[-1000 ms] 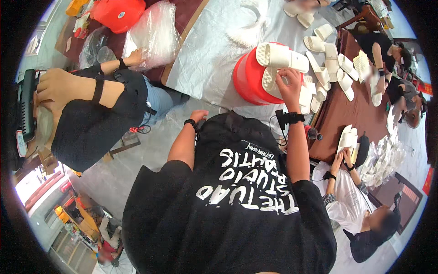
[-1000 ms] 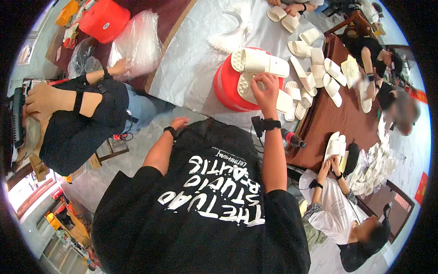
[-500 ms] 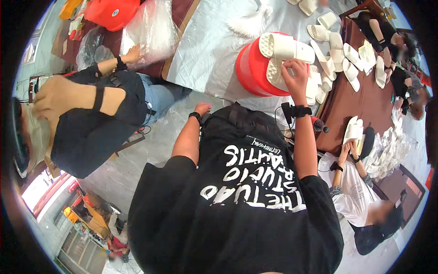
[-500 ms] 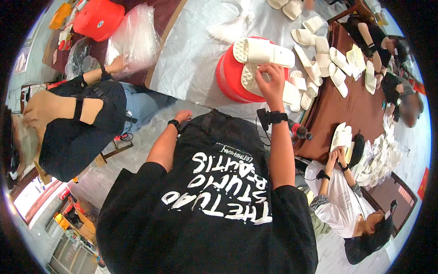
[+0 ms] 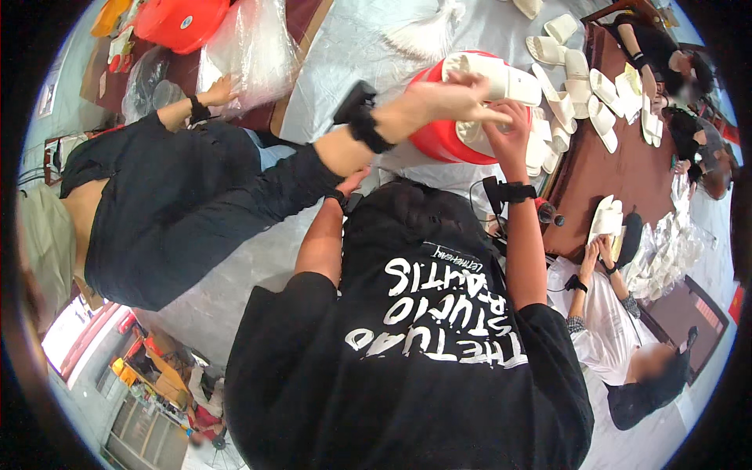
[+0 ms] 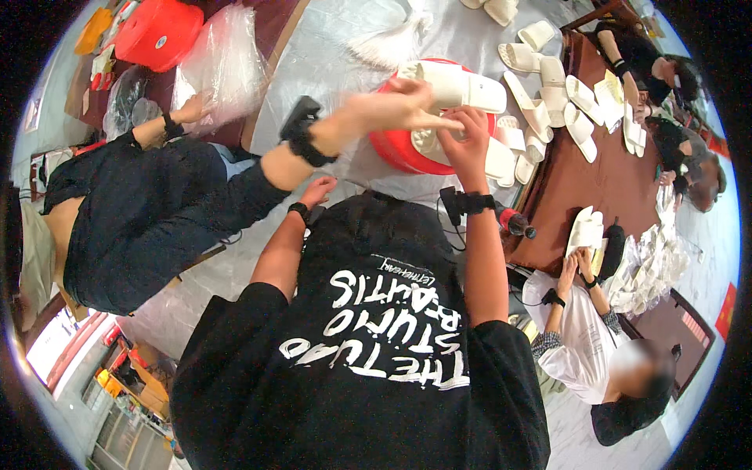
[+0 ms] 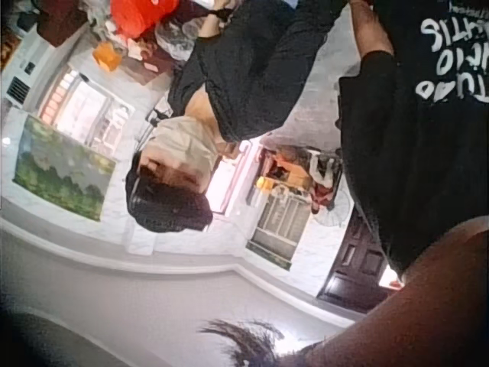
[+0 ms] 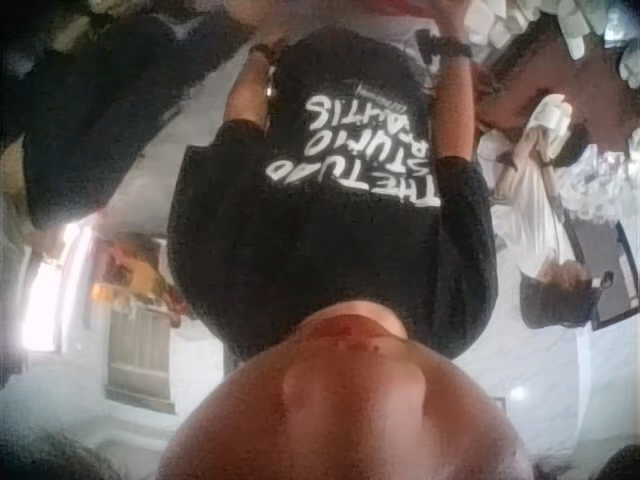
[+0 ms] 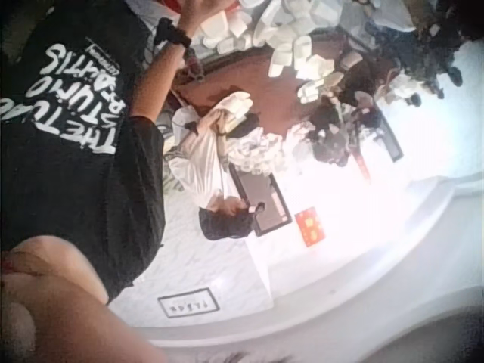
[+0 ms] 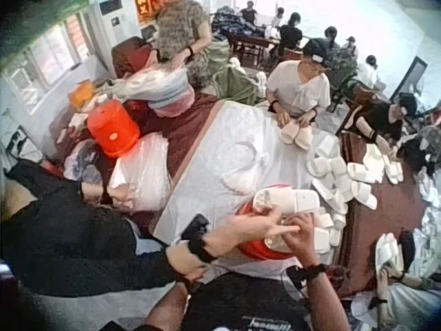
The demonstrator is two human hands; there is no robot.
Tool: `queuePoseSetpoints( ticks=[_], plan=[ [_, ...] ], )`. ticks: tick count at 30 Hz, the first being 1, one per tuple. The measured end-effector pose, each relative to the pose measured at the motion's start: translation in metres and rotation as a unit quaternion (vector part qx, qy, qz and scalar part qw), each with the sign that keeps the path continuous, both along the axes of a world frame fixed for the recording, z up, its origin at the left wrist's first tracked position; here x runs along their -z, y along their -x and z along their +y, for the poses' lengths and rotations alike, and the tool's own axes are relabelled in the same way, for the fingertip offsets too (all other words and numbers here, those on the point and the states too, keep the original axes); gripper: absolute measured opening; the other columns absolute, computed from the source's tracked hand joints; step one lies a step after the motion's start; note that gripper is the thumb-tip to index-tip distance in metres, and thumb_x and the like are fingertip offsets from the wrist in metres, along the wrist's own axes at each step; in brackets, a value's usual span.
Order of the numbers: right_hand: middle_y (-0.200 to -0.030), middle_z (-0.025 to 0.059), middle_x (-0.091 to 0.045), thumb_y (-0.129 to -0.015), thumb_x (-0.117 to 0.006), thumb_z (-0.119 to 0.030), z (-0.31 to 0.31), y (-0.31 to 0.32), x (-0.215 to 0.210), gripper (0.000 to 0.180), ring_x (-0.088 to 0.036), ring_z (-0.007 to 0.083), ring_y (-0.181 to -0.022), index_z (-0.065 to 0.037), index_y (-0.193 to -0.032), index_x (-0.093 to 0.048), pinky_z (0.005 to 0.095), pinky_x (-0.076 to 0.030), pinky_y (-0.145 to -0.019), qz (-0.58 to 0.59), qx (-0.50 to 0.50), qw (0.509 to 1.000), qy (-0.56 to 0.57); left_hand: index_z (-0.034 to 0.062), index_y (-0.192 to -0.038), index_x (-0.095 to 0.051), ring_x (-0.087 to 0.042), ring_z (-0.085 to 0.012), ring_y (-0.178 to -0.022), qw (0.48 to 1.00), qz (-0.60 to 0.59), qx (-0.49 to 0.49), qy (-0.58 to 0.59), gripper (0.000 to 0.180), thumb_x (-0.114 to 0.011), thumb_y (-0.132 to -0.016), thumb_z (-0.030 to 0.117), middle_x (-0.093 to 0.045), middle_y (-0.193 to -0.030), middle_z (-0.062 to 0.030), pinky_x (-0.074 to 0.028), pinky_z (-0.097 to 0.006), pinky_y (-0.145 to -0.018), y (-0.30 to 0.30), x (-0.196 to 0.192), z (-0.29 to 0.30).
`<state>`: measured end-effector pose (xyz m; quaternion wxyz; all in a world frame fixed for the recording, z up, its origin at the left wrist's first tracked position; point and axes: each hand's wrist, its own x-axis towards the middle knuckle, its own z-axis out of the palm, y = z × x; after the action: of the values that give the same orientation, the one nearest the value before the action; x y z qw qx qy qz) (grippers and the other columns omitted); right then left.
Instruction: Inspecting and assembling white slippers in a manufacturing setting.
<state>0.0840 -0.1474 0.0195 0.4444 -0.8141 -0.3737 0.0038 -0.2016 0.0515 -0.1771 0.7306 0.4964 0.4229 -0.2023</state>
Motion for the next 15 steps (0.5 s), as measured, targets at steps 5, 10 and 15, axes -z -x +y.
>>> queuePoseSetpoints(
  ticks=[5, 10, 15],
  plan=[
    [-0.109, 0.0091, -0.067, -0.077, -0.078, -0.008, 0.009, 0.002, 0.012, 0.029, -0.059, 0.0253, -0.108, -0.002, -0.102, -0.064, 0.0392, -0.047, -0.099, 0.078, 0.029, 0.991, -0.109, 0.0275, -0.157, -0.010, -0.046, -0.0177, -0.081, 0.450, 0.152, -0.359, 0.803, 0.064, -0.046, -0.105, 0.038, -0.056, -0.100, -0.0040, -0.044, -0.035, -0.072, -0.227, -0.137, -0.032],
    [-0.115, 0.0121, -0.063, -0.084, -0.070, -0.011, 0.014, 0.006, 0.015, 0.049, -0.061, 0.0211, -0.111, 0.002, -0.126, -0.047, 0.0366, -0.047, -0.102, 0.178, -0.011, 0.956, -0.234, 0.0296, -0.164, 0.011, -0.044, -0.0157, -0.059, 0.312, 0.300, -0.364, 0.825, 0.072, -0.034, -0.108, 0.032, -0.056, -0.083, -0.0039, -0.043, -0.031, -0.060, -0.301, -0.218, -0.068],
    [-0.119, 0.0130, -0.060, -0.084, -0.068, -0.008, 0.012, 0.010, 0.018, 0.046, -0.056, 0.0247, -0.117, 0.002, -0.125, -0.048, 0.0385, -0.041, -0.106, 0.057, 0.057, 0.988, -0.131, 0.0254, -0.165, 0.009, -0.045, -0.0164, -0.061, 0.283, 0.349, -0.387, 0.805, 0.079, -0.039, -0.102, 0.019, -0.056, -0.083, -0.0043, -0.044, -0.033, -0.064, -0.301, -0.267, -0.078]
  ],
)
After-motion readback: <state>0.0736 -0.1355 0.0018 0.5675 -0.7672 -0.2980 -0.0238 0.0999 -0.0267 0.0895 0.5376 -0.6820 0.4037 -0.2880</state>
